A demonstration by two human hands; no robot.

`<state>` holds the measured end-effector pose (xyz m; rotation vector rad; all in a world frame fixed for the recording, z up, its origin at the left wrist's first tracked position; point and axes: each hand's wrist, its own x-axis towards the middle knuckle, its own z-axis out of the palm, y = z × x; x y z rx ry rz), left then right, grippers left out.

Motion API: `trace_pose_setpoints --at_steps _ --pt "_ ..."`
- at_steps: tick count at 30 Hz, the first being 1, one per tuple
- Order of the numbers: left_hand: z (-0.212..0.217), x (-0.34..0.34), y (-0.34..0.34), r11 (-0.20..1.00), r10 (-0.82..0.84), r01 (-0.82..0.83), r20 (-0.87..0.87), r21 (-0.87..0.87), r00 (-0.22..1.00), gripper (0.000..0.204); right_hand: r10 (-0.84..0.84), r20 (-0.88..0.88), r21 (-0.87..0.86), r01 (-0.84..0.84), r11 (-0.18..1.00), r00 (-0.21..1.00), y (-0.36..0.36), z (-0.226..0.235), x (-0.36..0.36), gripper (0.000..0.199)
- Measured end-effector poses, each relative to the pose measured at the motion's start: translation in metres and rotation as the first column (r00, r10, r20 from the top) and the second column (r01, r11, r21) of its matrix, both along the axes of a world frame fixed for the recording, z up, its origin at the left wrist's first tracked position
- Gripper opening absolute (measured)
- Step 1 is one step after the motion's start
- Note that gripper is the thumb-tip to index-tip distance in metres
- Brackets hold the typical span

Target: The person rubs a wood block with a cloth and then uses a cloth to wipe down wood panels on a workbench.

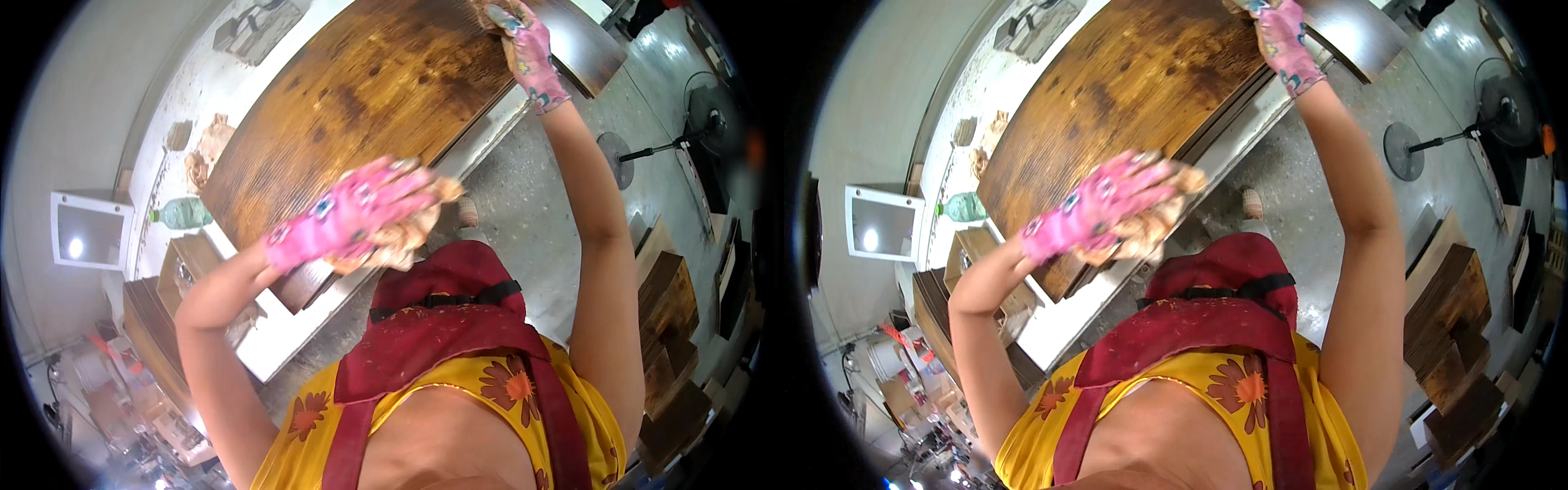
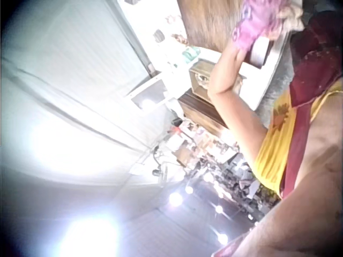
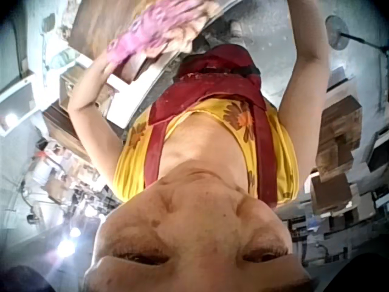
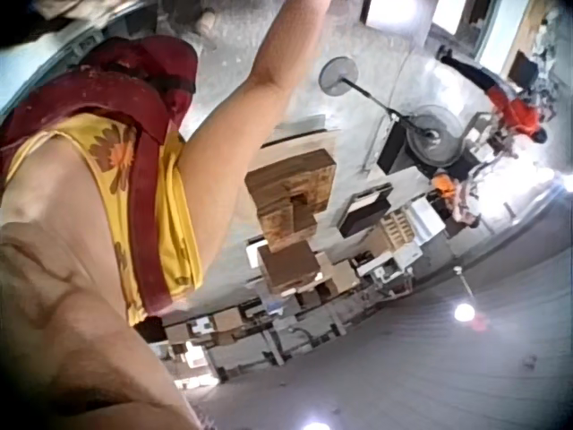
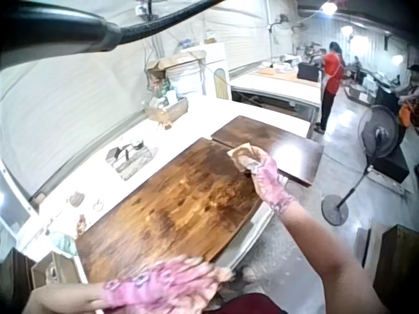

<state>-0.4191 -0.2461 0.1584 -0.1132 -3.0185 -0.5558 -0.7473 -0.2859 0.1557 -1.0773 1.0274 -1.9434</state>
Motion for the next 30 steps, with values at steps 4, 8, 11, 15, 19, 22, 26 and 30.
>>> trace_pose_setpoints --at_steps 4,8,11,15,19,22,26,30 --pt "-0.018 -0.109 -0.053 0.991 -0.129 0.132 -0.185 0.004 0.974 0.066 0.035 0.312 -0.107 -0.002 0.994 0.95 -0.007 -0.008 -0.011 0.019" --pt "-0.007 -0.188 -0.08 0.982 -0.187 0.19 -0.221 -0.008 0.957 0.059 0.227 0.664 -0.302 -0.022 0.953 0.713 -0.001 -0.048 -0.07 0.028" --pt "-0.008 -0.226 -0.093 0.976 -0.197 0.214 -0.295 0.028 0.935 0.06 0.37 0.799 -0.471 0.112 0.875 0.475 0.037 -0.036 -0.088 0.034" --pt "-0.008 -0.268 -0.111 0.995 -0.098 0.09 -0.247 -0.047 0.964 0.062 0.557 0.809 -0.563 -0.02 0.826 0.188 0.112 -0.037 -0.063 0.035" --pt "-0.023 -0.308 -0.134 0.931 -0.134 0.232 -0.328 0.282 0.935 0.049 0.494 -0.147 0.304 -0.436 0.847 0.857 0.117 0.019 0.014 0.059" --pt "-0.014 -0.322 -0.131 0.958 -0.053 0.115 -0.231 0.264 0.971 0.045 0.561 -0.631 0.209 -0.58 0.787 0.535 0.064 0.025 0.052 0.048" --pt "-0.026 -0.33 -0.143 0.918 -0.077 0.167 -0.253 0.359 0.964 0.045 0.542 -0.64 0.228 -0.54 0.81 0.544 0.03 0.007 0.065 0.047" --pt "-0.023 -0.324 -0.142 0.882 -0.023 0.135 -0.246 0.451 0.969 0.047 0.54 -0.596 0.261 -0.493 0.83 0.594 0.033 0.008 0.067 0.045"
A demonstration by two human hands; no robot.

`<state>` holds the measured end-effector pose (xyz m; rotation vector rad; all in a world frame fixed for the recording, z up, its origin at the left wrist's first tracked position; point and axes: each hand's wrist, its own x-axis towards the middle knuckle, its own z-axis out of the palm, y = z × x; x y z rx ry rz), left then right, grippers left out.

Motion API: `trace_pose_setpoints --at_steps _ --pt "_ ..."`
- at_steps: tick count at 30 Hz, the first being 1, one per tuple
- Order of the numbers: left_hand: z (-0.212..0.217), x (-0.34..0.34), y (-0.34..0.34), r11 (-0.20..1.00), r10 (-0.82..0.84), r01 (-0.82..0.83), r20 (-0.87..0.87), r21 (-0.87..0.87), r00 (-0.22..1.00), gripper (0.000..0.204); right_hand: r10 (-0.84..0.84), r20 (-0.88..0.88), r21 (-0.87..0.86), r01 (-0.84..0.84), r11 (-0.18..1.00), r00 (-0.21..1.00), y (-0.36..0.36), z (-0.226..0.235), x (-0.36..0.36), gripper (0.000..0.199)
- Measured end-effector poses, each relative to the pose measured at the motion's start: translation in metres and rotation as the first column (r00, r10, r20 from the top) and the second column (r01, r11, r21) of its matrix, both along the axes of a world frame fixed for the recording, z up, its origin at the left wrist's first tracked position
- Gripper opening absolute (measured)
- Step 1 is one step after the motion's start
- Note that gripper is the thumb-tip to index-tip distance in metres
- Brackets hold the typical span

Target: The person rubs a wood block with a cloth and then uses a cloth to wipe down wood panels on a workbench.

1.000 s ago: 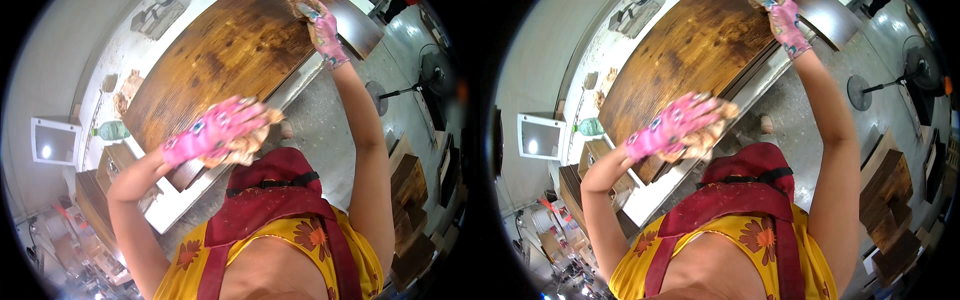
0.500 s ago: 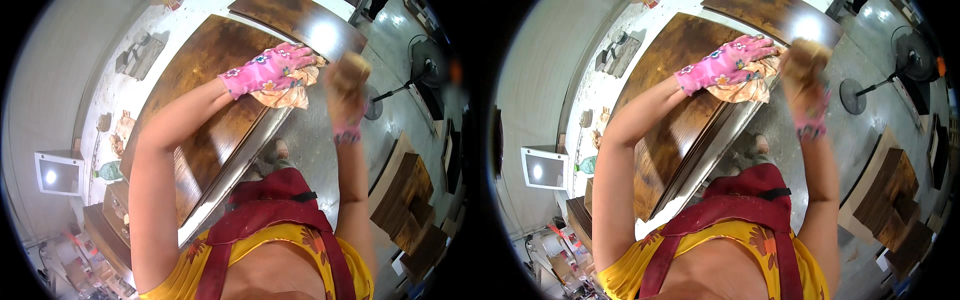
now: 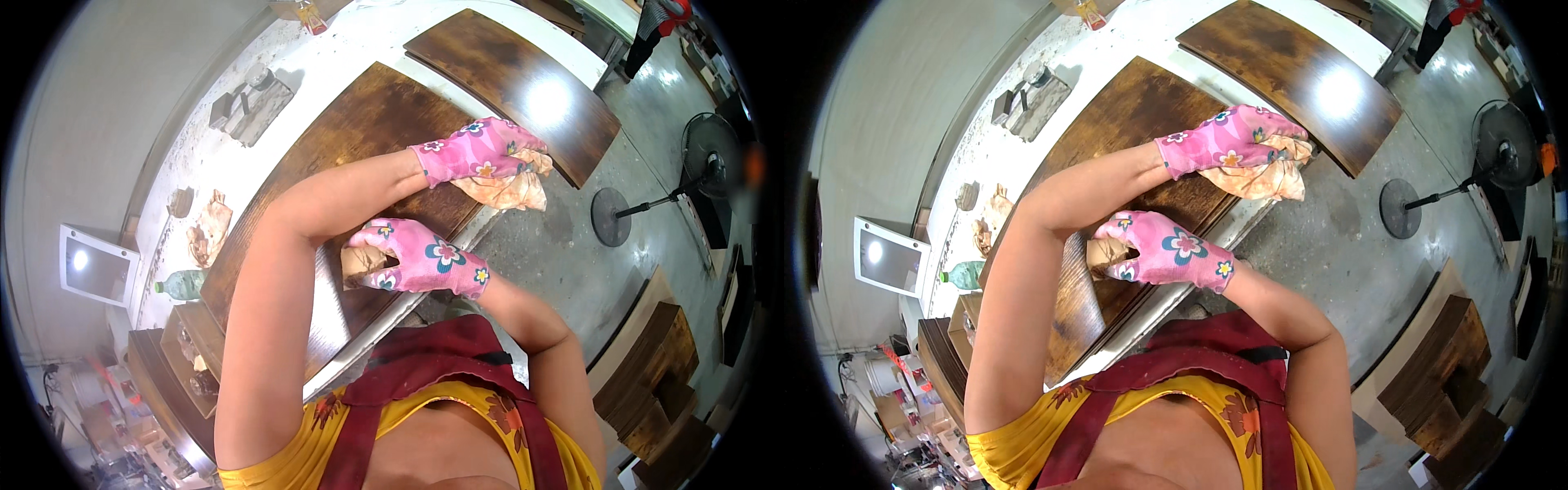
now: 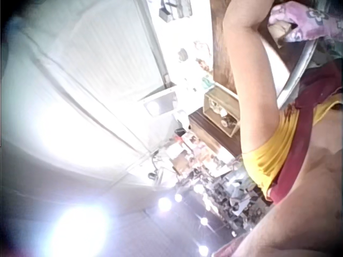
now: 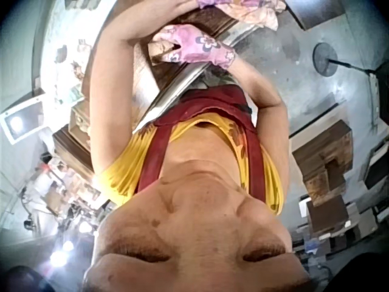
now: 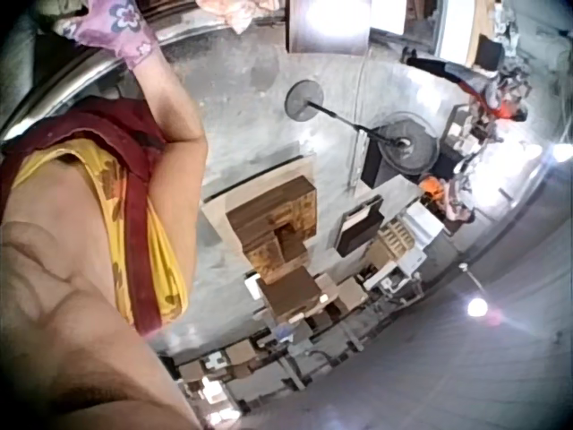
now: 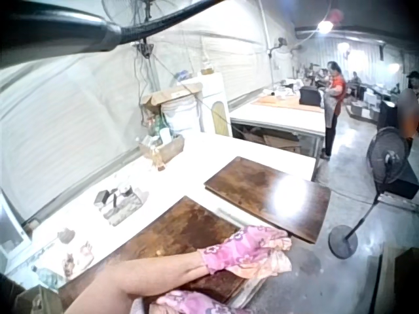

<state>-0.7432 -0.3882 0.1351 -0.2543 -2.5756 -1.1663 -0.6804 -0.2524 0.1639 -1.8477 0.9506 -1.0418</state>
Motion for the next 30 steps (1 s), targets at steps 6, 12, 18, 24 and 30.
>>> trace_pose_setpoints --at_steps 6,12,18,24,30 --pt "-0.006 0.002 -0.016 0.988 0.027 -0.008 -0.125 0.154 0.992 0.034 -0.047 0.004 0.008 0.047 0.999 0.999 0.0 -0.002 -0.002 0.045" --pt "-0.021 0.023 -0.086 0.948 0.274 -0.27 0.004 0.171 0.962 0.032 -0.097 -0.001 -0.012 0.097 0.995 0.995 -0.001 -0.003 -0.001 0.042" --pt "-0.015 0.084 -0.185 0.678 0.613 -0.611 -0.144 -0.409 0.777 0.027 -0.104 -0.015 -0.002 0.104 0.995 0.994 0.0 0.001 -0.001 0.042" --pt "0.006 0.079 -0.162 0.613 0.514 -0.504 0.178 0.609 0.839 0.027 -0.1 -0.011 0.002 0.1 0.995 0.995 0.001 -0.005 0.0 0.05" --pt "-0.002 0.016 -0.055 0.722 -0.064 -0.055 0.146 0.69 0.987 0.04 -0.047 0.079 0.047 0.043 0.998 0.996 -0.001 -0.002 -0.006 0.047"
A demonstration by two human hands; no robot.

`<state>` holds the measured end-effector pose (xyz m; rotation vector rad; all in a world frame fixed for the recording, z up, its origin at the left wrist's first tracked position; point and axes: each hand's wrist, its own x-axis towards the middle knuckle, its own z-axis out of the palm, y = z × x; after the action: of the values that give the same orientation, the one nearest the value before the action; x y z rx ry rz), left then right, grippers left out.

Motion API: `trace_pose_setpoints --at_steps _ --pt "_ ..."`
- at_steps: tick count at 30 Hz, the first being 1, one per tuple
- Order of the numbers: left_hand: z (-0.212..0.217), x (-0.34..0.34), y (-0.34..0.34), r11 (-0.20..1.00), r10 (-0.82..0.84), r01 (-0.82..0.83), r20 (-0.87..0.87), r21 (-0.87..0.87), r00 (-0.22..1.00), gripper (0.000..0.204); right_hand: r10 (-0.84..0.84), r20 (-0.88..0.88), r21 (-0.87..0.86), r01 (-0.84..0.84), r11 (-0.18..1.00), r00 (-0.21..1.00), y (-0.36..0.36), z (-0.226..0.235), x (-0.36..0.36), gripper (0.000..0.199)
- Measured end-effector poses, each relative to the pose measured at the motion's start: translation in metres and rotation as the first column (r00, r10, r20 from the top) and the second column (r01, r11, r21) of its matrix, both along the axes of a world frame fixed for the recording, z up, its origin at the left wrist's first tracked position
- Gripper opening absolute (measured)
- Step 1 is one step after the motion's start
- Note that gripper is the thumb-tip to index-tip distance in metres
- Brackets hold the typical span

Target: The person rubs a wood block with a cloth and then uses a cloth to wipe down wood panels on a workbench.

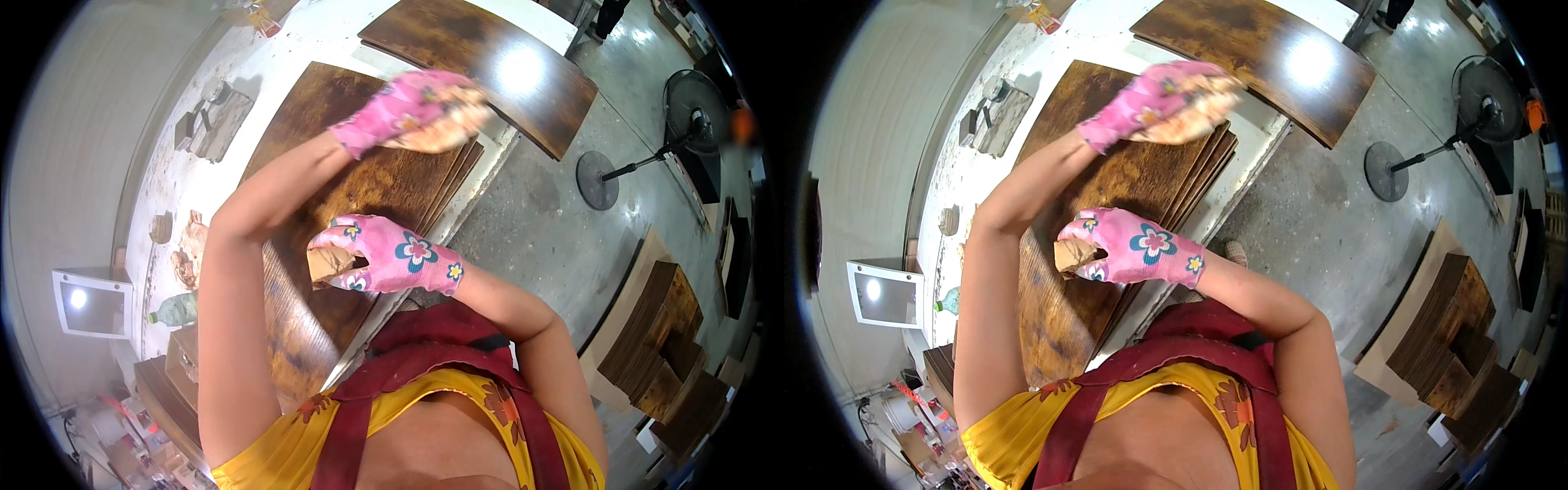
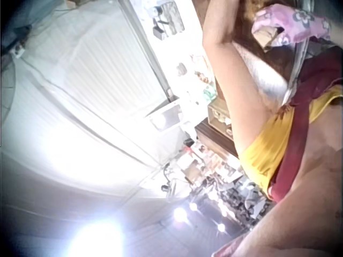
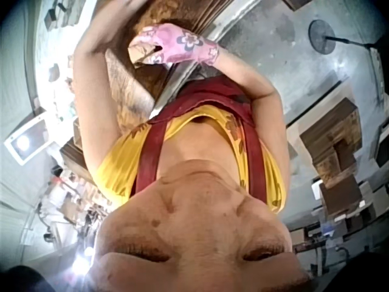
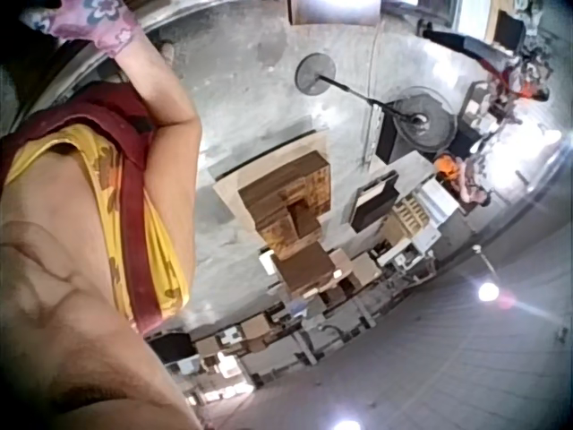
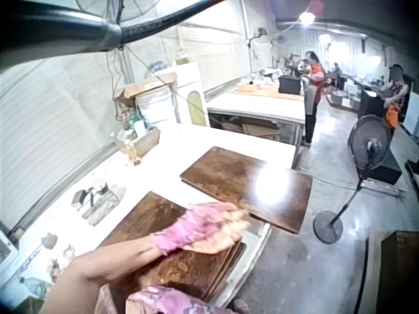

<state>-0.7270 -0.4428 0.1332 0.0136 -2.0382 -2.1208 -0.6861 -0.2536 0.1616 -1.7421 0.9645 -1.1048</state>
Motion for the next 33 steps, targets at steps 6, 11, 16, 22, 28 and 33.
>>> trace_pose_setpoints --at_steps 6,11,16,22,28,33 --pt "0.007 -0.012 0.036 0.763 -0.436 0.219 -0.235 -0.608 0.869 0.047 0.109 -0.042 -0.201 -0.115 0.973 0.993 0.001 -0.007 -0.011 0.048" --pt "-0.002 0.042 0.055 0.802 -0.465 0.369 -0.104 -0.469 0.879 0.046 0.18 -0.175 -0.153 -0.207 0.966 0.968 0.016 0.009 -0.009 0.049" --pt "0.011 0.111 0.09 0.791 -0.42 0.215 -0.254 -0.573 0.871 0.044 0.257 0.168 -0.106 -0.241 0.965 0.952 0.059 0.009 -0.035 0.065" --pt "0.012 0.211 0.145 0.811 -0.421 0.265 -0.207 -0.521 0.883 0.06 -0.153 0.77 0.076 0.148 0.986 0.62 0.058 0.014 -0.074 0.065" --pt "0.019 0.339 0.213 0.942 -0.194 0.148 -0.128 -0.301 0.973 0.049 -0.194 0.711 0.128 0.147 0.981 0.676 -0.045 -0.006 -0.055 0.042" --pt "0.013 0.426 0.257 0.974 -0.028 0.017 -0.047 -0.224 0.998 0.045 -0.247 0.659 0.134 0.212 0.968 0.711 -0.084 -0.042 -0.092 0.03"
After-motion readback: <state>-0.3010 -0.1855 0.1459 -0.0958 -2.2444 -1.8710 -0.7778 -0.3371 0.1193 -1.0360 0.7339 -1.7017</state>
